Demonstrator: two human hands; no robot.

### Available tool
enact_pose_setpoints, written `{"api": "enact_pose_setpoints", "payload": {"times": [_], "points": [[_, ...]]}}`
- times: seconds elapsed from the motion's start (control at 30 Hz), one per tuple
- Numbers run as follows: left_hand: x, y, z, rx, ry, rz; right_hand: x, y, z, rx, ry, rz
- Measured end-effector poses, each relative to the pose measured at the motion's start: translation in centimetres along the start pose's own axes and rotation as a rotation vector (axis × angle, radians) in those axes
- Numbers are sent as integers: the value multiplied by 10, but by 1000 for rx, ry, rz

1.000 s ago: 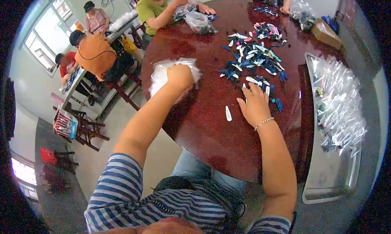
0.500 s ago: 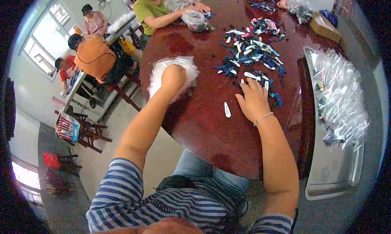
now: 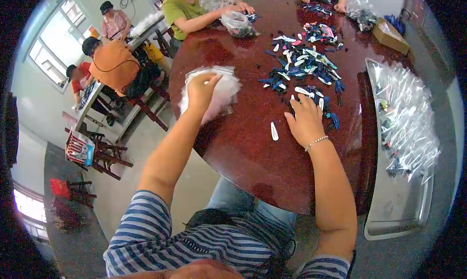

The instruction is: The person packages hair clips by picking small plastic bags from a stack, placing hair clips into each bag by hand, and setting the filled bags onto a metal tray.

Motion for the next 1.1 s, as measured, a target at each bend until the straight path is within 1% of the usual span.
{"api": "enact_pose_setpoints", "payload": {"times": [0.03,0.17,0.23,0.27,0.33,0.37,0.4,0.43,0.47,0.5,0.53,0.57,0.6,0.63,0.7,0.77,0.83,0.87,0.93,0.97,1.0,1.03,1.1], "points": [[7,14,0,-159,72,-9,0,-1,0,1,-1,0],[13,33,0,-193,86,2,3,-2,-1,-12,13,-4],[6,30,-1,85,-21,-252,5,-3,0,-16,28,-14],[8,42,-1,85,-21,-253,10,-4,0,-23,56,-33],[-4,46,-5,364,-95,-659,15,-6,2,-32,83,-54],[-6,52,-5,365,-99,-661,25,-11,2,8,198,-6],[-16,54,-7,436,-144,-786,35,-15,-1,48,314,41],[-27,57,-11,506,-190,-911,38,-19,-1,44,314,37],[-38,56,-16,596,-218,-951,40,-23,1,57,284,265],[-45,60,-19,594,-224,-955,44,-28,3,68,252,492],[-50,71,-22,590,-255,-992,37,-30,3,-69,67,640],[-56,82,-26,586,-288,-1029,21,-31,4,-98,42,978],[-61,88,-32,653,-296,-1008,18,-34,2,-157,-40,1148],[-68,92,-37,654,-308,-1013,17,-39,-1,-218,-125,1318],[-82,104,-40,610,-331,-1156,13,-28,1,-245,-151,1304],[-93,112,-43,616,-374,-1216,9,-17,1,-297,-251,1203],[-100,119,-45,629,-338,-1262,14,-2,1,-375,-68,1377],[-106,116,-50,655,-469,-1125,14,9,3,-420,-30,1380],[-107,122,-54,605,-495,-1067,12,27,4,-468,26,1380],[-108,127,-53,559,-505,-1009,8,32,5,-466,32,1443],[-119,116,-54,558,-505,-1022,7,37,5,-462,35,1505],[-126,114,-52,552,-515,-1026,11,39,5,-464,47,1502],[-106,132,-35,-23,-333,-745,17,44,1,-549,60,1502]]}}
Point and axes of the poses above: each hand's wrist, its own z-axis towards the middle knuckle, its own x-axis out of the back of the hand, y = z × x, the point moved 8 cm from there along z, towards the middle knuckle, and after that the axes turned 7 degrees about -z, right-handed, at the moved point
